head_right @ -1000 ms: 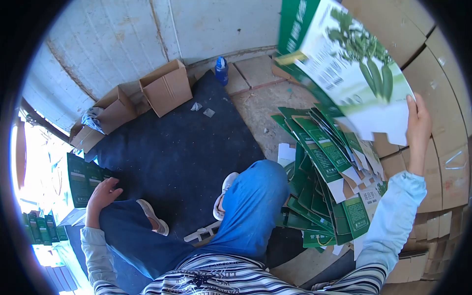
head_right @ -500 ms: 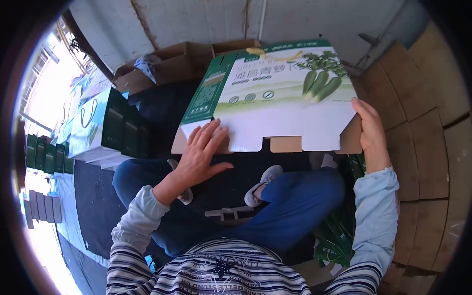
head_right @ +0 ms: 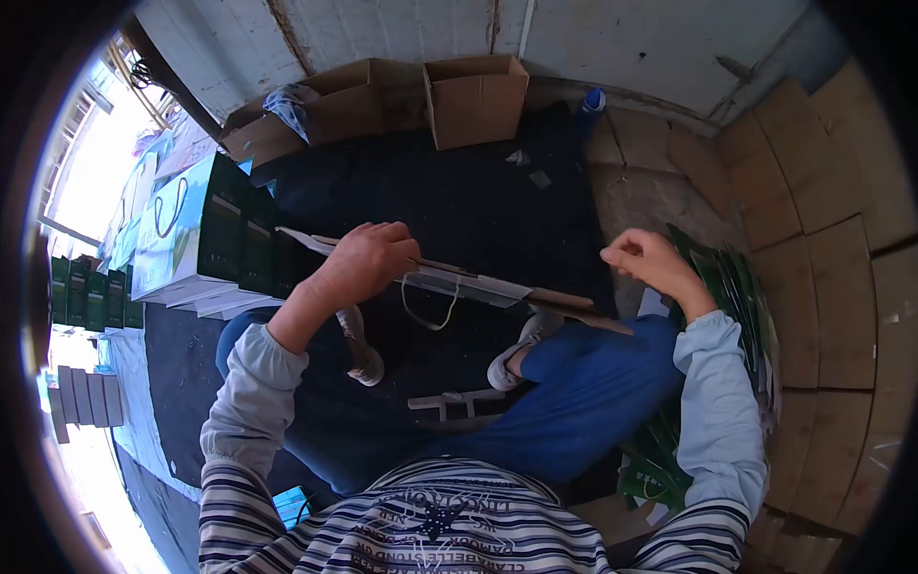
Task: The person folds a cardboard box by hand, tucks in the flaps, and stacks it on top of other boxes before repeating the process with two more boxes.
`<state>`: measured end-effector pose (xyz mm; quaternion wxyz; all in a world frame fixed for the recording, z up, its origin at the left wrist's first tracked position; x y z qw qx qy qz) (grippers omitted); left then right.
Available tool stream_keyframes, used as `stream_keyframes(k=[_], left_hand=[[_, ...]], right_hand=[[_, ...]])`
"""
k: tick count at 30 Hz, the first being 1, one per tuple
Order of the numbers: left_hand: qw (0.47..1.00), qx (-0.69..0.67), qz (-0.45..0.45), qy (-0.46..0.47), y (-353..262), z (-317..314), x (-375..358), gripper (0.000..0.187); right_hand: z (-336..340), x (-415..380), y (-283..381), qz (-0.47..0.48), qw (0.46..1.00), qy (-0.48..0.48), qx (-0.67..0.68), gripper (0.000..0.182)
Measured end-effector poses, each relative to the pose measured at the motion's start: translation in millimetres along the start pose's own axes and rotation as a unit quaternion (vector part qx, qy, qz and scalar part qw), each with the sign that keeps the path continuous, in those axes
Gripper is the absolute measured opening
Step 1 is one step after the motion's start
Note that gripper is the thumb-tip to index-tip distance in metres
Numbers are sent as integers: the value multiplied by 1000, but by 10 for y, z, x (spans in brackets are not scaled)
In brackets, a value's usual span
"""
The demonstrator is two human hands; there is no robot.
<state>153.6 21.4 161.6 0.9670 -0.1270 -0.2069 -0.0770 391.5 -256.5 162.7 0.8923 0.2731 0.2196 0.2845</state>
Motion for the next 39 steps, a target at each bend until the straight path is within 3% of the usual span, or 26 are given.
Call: stream_keyframes(k=[1,2,8,10,13,25,29,32,35,39], left_hand=[[1000,9,12,3,50,-10,42,9],[1000,17,23,6,94,-18,80,10],[997,64,27,-29,116,-62,217,20],[993,58,59,-79,137,-97,224,25],[989,72,109,-69,173,-110,229,28],[986,122,41,-110,237,-195,203,19],[991,103,54,-68,236,-168,192,19],[993,86,59,-52,213,-122,173,21],[995,69,44,-60,168,-67,141,22],[994,89,25,-66,58,116,94,22]], right_hand=[[15,-10,177,94,996,-12,2,36],[-39,-33,345,91,994,30,47,32],[-385,224,823,180,974,130,-38,34],[-435,335,835,181,974,133,-22,35],[-504,510,865,193,971,139,-12,37],[-804,714,1407,208,957,166,-120,44],[-877,838,1375,222,941,194,-165,41],[-907,898,1287,247,931,183,-195,36],[-882,879,1306,264,925,111,-251,30],[-760,895,1388,274,931,52,-235,28]])
Point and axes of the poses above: each hand's wrist, its own x-axis towards the middle knuckle, its own z-axis out of the back of the hand, y = z × x, the point moved 4 cm from there along x, towards the middle knuckle, and after that the axes turned 15 degrees about -y, right-handed, at the moved point
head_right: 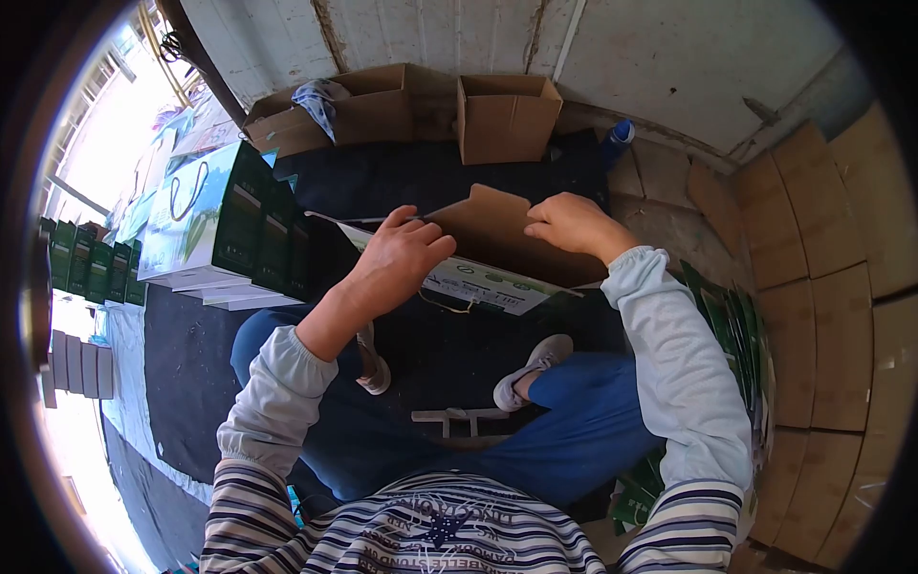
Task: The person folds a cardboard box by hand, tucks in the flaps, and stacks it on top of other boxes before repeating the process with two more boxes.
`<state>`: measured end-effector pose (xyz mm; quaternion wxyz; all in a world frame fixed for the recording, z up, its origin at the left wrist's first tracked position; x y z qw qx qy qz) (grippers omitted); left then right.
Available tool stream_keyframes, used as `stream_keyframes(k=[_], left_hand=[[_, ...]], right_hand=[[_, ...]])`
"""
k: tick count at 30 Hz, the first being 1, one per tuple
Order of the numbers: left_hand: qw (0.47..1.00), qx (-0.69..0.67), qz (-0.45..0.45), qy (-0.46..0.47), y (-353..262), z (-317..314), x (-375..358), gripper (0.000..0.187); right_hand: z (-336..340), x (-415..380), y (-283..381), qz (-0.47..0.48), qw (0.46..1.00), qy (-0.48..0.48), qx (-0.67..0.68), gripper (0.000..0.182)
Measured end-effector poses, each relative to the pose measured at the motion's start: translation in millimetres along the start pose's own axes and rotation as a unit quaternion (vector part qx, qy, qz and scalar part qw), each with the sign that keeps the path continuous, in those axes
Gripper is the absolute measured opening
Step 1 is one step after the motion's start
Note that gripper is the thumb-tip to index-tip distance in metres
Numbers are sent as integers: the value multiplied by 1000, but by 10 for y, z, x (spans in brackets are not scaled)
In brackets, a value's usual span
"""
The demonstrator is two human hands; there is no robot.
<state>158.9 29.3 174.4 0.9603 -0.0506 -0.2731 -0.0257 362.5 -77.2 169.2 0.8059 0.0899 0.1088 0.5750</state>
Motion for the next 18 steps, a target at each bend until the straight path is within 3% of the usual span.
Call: stream_keyframes(k=[4,18], left_hand=[[994,24,-19,-101,50,326,10,19],[993,52,26,-100,397,630,-219,16]], right_hand=[[162,136,-71,-29,997,-55,36,29],[166,-140,-15,-175,960,-151,158,34]])
Point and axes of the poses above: each hand's wrist, its own x-axis towards the middle knuckle, its own z-axis out of the back of the hand, y = z × x, the point moved 4 cm from there along x, towards the middle knuckle, and after that the axes turned 15 degrees about -y, right-handed, at the moved point
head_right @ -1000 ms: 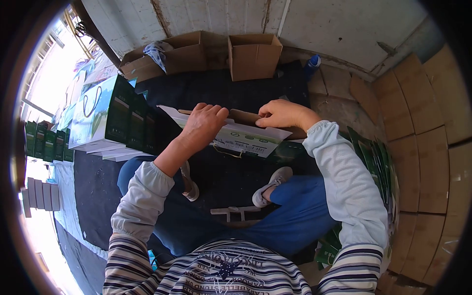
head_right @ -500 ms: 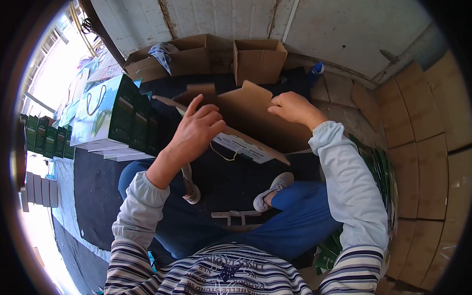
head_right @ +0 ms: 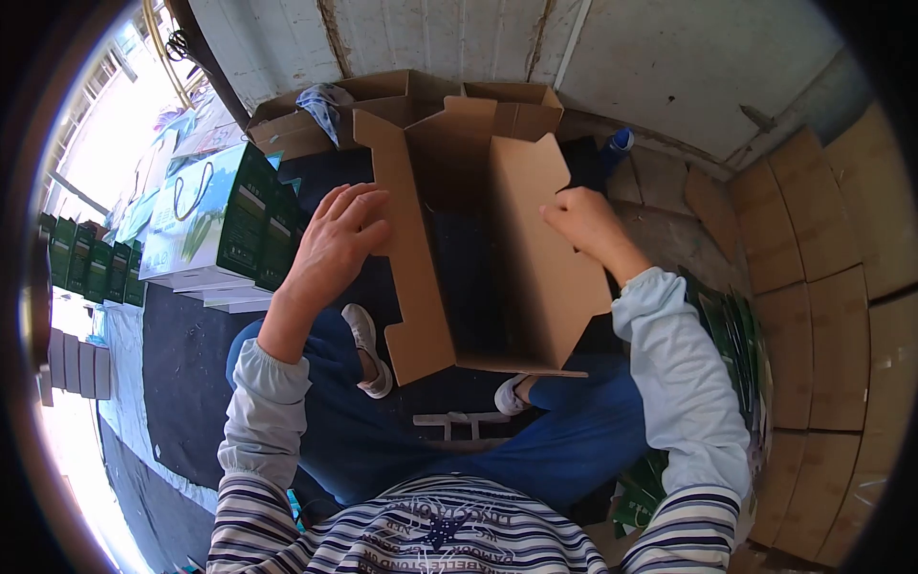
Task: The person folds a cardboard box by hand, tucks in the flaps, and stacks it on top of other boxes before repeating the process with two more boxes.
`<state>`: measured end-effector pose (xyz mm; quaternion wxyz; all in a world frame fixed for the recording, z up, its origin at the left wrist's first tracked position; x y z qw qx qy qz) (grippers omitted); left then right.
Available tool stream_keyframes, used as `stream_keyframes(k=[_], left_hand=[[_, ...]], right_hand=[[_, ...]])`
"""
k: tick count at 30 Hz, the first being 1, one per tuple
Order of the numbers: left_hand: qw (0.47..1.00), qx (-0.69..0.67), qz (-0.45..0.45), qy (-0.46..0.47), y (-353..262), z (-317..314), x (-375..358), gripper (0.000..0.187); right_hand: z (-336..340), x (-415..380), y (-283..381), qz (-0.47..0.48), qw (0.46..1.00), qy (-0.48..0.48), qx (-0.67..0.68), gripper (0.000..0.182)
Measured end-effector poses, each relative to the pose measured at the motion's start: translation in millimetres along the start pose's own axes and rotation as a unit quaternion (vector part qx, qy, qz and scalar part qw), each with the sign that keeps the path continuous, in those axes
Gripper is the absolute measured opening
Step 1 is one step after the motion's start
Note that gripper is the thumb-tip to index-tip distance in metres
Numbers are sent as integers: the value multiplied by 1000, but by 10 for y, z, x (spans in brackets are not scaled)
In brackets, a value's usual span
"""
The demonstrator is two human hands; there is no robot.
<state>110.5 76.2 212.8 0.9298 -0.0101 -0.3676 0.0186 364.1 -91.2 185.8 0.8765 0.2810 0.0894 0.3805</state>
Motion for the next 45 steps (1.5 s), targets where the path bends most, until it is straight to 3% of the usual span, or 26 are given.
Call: stream_keyframes(k=[3,6,9,15,18,19,23,26,27,30,33,36,39,42,45], left_hand=[[998,-26,49,8,31,-390,-201,18],[969,-83,229,50,-10,-657,-405,31],[937,-164,307,45,-34,-636,-428,39],[929,-248,266,74,163,-725,-454,50],[863,-344,350,119,211,-613,-415,49],[795,-386,444,148,220,-603,-378,49],[927,-153,341,12,79,-782,-425,79],[871,-231,430,-62,24,-897,-502,83],[844,-282,437,-130,74,-1003,-564,81],[768,-386,499,-110,90,-1117,-753,75],[750,-444,487,-60,1,-1071,-773,68],[773,-412,477,-72,-93,-986,-703,62],[884,-258,376,-107,-142,-972,-642,62],[857,-326,392,-74,-128,-961,-562,65],[909,-246,331,-60,-156,-881,-497,68]], right_hand=[[-470,-275,-130,20,998,9,-50,33],[-601,-393,-75,4,997,24,-72,31],[-637,-434,-96,26,996,2,-84,29],[-626,-466,-15,21,997,-4,-68,28],[-651,-426,-67,25,996,-10,-84,28],[-651,-427,-76,23,996,-6,-85,28],[-641,-439,-31,22,997,3,-77,28],[-633,-453,-13,20,997,3,-78,28],[-635,-458,-12,19,997,3,-80,28],[-631,-439,-43,13,997,5,-79,28],[-642,-415,-63,5,996,5,-85,28],[-630,-402,-50,9,995,38,-87,29],[-661,-408,-30,71,990,58,-103,33],[-597,-373,19,36,988,108,-105,37],[-531,-274,-43,29,996,56,-60,32]])
Point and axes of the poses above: each hand's wrist, its own x-axis towards the middle knuckle, its own z-axis out of the back of the hand, y = z × x, the point moved 4 cm from there along x, towards the middle knuckle, and after that the axes turned 15 degrees about -y, right-handed, at the moved point
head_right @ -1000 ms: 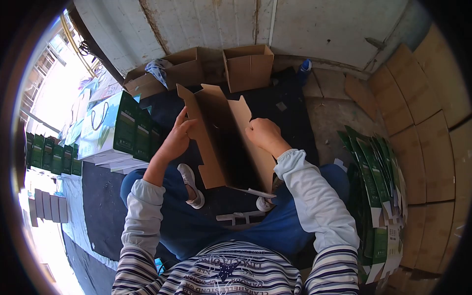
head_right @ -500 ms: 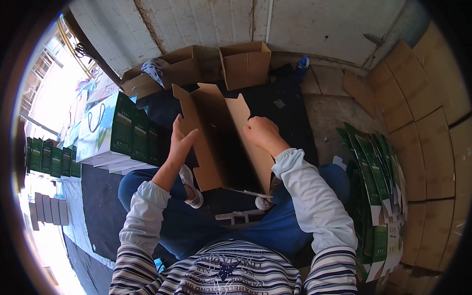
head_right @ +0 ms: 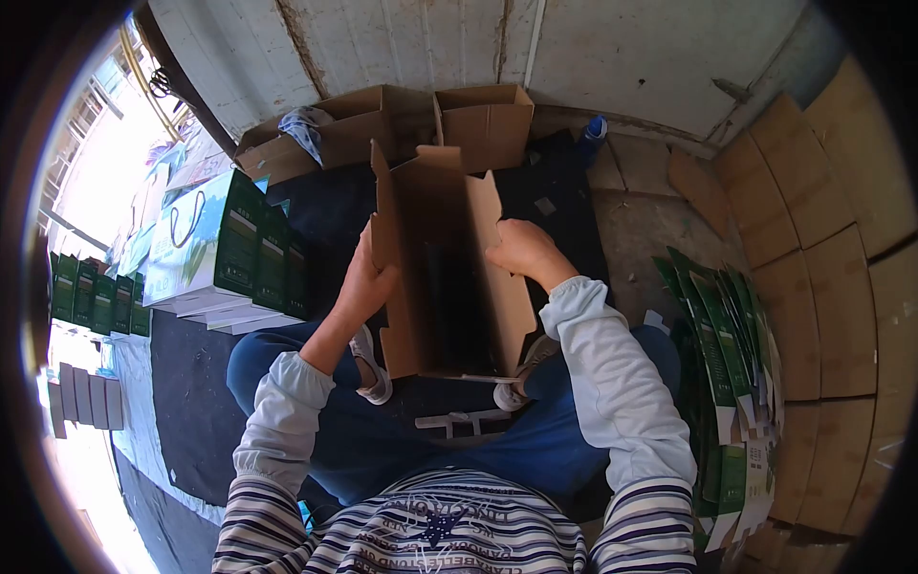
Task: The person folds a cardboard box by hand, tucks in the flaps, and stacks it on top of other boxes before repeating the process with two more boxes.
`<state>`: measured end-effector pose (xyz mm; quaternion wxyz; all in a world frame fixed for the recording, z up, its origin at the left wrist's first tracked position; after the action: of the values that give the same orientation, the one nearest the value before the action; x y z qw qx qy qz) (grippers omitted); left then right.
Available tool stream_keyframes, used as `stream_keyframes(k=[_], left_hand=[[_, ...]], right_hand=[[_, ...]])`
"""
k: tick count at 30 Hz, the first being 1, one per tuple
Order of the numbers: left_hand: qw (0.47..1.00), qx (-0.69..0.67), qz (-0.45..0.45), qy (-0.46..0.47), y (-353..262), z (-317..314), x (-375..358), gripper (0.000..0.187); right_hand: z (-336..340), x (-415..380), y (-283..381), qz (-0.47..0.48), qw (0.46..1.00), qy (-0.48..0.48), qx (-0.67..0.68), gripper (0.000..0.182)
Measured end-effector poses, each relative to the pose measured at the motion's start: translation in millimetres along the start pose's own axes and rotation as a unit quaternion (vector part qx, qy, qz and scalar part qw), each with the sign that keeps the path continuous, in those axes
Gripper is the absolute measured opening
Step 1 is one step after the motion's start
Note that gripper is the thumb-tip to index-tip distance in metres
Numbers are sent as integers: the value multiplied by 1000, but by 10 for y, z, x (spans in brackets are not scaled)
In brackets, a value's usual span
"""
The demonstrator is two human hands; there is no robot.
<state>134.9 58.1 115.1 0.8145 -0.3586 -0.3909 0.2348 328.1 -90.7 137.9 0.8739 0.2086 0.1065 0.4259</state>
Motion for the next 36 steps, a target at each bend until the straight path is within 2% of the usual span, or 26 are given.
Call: stream_keyframes(k=[3,4,6,9,10,13,16,21,25,28,31,36], left_hand=[[992,84,-42,83,-283,154,24,70],[988,106,-41,102,-299,145,12,71],[978,151,-37,136,-318,98,-31,72],[967,181,22,180,-293,-49,5,75],[967,205,-38,146,-240,-107,26,75],[949,262,-127,117,-177,-291,11,73],[946,263,-102,159,-210,-400,17,71],[928,298,-106,197,-282,-518,7,72],[932,300,-107,176,-284,-570,-22,70],[936,298,-116,147,-261,-593,-46,69],[939,292,-113,140,-253,-579,-59,70],[941,286,-119,136,-242,-594,-69,70]], right_hand=[[145,63,-2,-54,997,36,48,31],[154,88,17,-30,999,35,24,30],[46,138,20,-2,1000,8,-28,30],[-120,196,1,24,995,-67,-65,29],[-153,209,-26,27,992,-97,-69,29],[-139,224,37,-20,998,-40,-38,29],[-143,282,55,-56,997,-11,-58,30],[-125,310,16,-46,996,-36,-70,31],[-170,340,-76,-45,996,-19,-75,33],[-130,296,-42,-67,989,-122,-48,41],[2,285,77,4,929,-370,-2,50],[64,509,239,54,952,-249,-169,57]])
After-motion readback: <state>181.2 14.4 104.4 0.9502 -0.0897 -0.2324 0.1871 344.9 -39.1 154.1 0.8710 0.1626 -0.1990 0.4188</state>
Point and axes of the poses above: each hand's wrist, its own x-axis towards the middle knuckle, its own z-axis out of the back of the hand, y = z × x, the point moved 4 cm from there along x, towards the middle knuckle, and after that the axes turned 15 degrees about -y, right-handed, at the moved point
